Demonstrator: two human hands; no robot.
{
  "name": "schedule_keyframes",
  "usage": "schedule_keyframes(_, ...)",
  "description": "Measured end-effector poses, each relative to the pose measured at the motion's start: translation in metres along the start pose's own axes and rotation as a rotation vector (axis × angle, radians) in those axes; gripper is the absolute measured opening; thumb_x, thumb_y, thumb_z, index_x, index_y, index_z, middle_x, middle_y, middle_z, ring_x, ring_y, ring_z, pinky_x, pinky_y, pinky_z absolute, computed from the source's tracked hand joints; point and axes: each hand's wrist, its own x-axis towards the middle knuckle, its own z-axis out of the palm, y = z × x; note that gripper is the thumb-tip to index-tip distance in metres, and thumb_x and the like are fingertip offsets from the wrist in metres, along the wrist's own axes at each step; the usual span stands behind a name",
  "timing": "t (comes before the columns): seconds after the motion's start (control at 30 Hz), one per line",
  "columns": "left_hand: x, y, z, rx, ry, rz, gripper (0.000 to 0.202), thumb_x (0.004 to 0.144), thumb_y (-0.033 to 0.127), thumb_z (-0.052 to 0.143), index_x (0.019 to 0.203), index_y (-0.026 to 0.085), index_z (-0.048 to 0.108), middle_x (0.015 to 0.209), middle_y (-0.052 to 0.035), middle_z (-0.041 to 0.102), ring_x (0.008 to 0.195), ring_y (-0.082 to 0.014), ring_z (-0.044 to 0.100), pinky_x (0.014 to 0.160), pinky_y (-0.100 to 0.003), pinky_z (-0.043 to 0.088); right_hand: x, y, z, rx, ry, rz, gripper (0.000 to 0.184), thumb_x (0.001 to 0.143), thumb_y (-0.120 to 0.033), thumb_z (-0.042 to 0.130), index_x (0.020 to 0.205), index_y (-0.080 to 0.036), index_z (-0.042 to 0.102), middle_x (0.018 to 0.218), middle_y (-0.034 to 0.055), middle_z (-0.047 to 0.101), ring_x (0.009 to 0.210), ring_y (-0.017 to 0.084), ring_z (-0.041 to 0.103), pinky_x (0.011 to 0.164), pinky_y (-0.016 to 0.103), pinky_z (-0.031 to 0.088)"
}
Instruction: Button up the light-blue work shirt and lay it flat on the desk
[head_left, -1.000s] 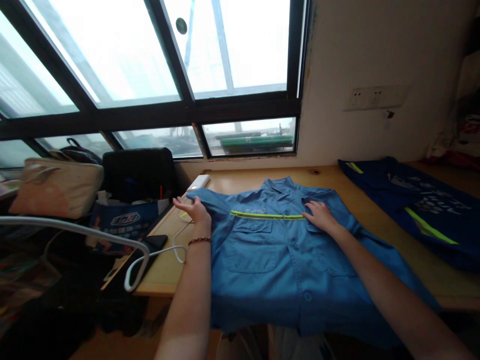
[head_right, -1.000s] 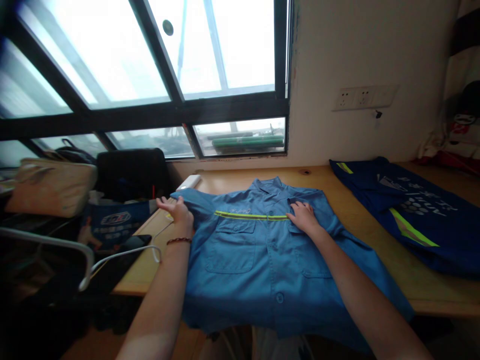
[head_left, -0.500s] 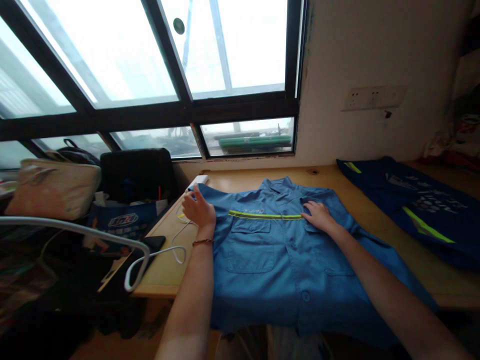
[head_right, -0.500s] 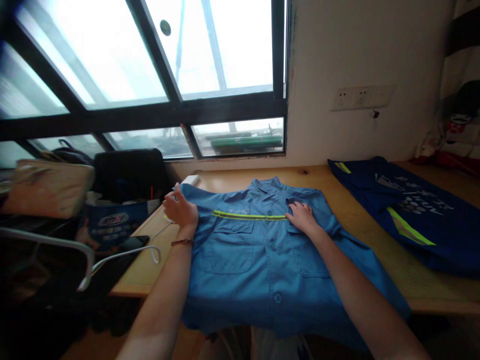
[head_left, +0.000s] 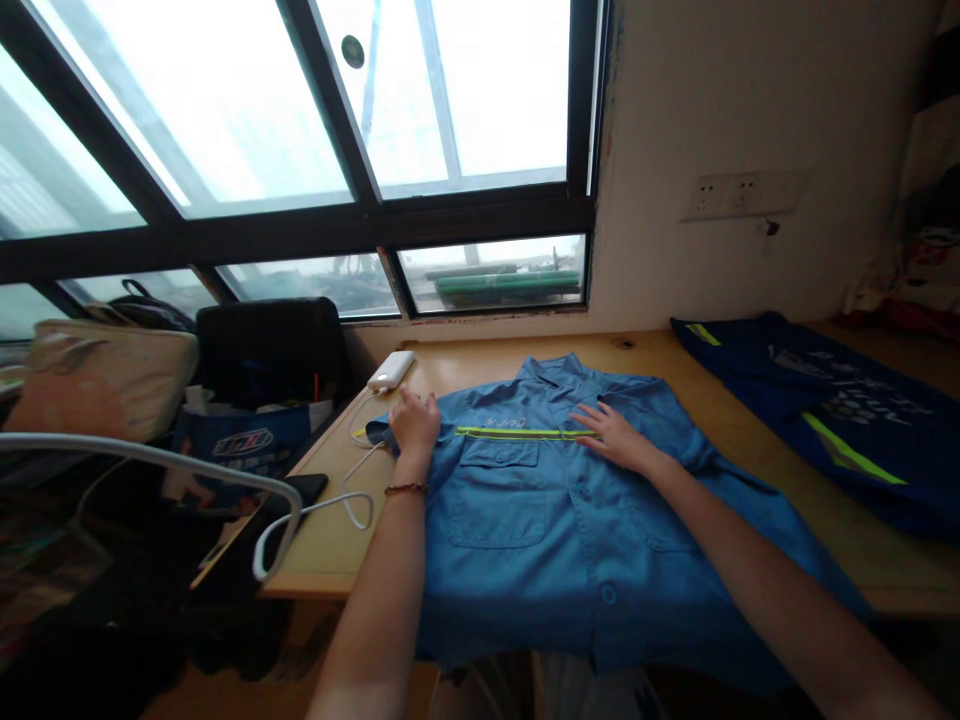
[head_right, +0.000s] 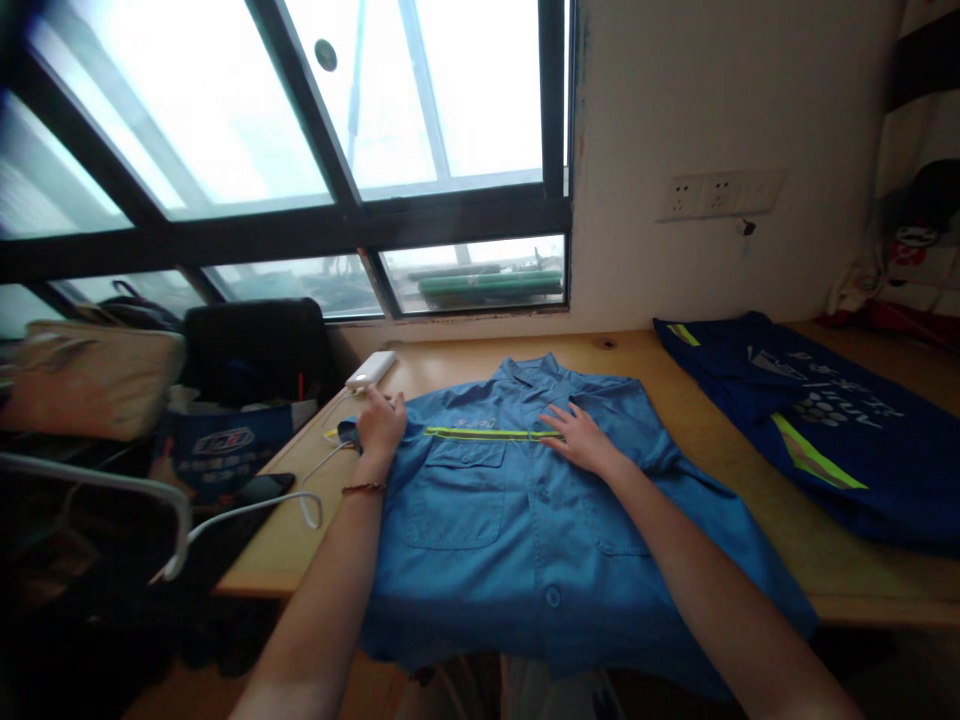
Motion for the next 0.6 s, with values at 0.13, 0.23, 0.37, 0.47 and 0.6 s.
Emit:
schedule_keyframes(0.13,-0.011,0.007,0.009,-0.008,0.065,0.126,0.051,0.075,0.026,0.046,0.121,0.005,0.038,0.121,-0.0231,0.043,0.117,-0.032,0.036,0.096,-0.046,0.024,-0.001,-0.007,0.006,-0.054,-0.056,0.099,0.05,0.083,-0.057,0.029,0.129,-0.038,0.033,0.138,-0.0023,0.03,0.125,0.032,0.022,0.097,0.052,0.021)
schedule_keyframes(0.23,-0.017,0.007,0.023,-0.015,0.048,0.149,0.051,0.074,0.024,0.047,0.121,0.004,0.038,0.127,-0.0232,0.037,0.122,-0.0316,0.028,0.099,-0.047,0.019,-0.001,0.0,0.006,-0.081,-0.058,0.119,0.05,0.083,-0.058,0.026,0.129,-0.04,0.031,0.139,-0.0042,0.028,0.125,0.032,0.021,0.097,0.055,0.02)
schedule_keyframes(0.37,-0.018,0.014,0.037,-0.023,-0.07,0.208,0.05,0.076,0.027,0.046,0.119,0.003,0.04,0.126,-0.0244,0.038,0.121,-0.0305,0.03,0.098,-0.045,0.022,-0.001,0.023,0.001,-0.085,-0.062,0.127,0.049,0.082,-0.059,0.027,0.129,-0.042,0.031,0.138,-0.0052,0.029,0.125,0.031,0.022,0.096,0.054,0.021)
schedule_keyframes(0.47,-0.017,0.023,0.035,-0.019,-0.062,0.215,0.052,0.077,0.034,0.047,0.117,0.002,0.04,0.122,-0.0256,0.04,0.118,-0.0303,0.034,0.097,-0.044,0.025,-0.002,0.041,-0.002,-0.095,-0.054,0.164,0.047,0.083,-0.057,0.029,0.127,-0.042,0.033,0.137,-0.0057,0.03,0.124,0.03,0.024,0.096,0.053,0.022)
schedule_keyframes(0.6,-0.02,0.021,0.022,0.019,0.052,-0.074,0.065,0.072,0.046,0.052,0.116,0.001,0.038,0.118,-0.0301,0.04,0.114,-0.0371,0.037,0.088,-0.051,0.032,-0.007,0.048,-0.004,-0.114,0.01,0.188,0.047,0.083,-0.054,0.034,0.125,-0.035,0.04,0.133,-0.0014,0.038,0.122,0.027,0.029,0.098,0.048,0.023)
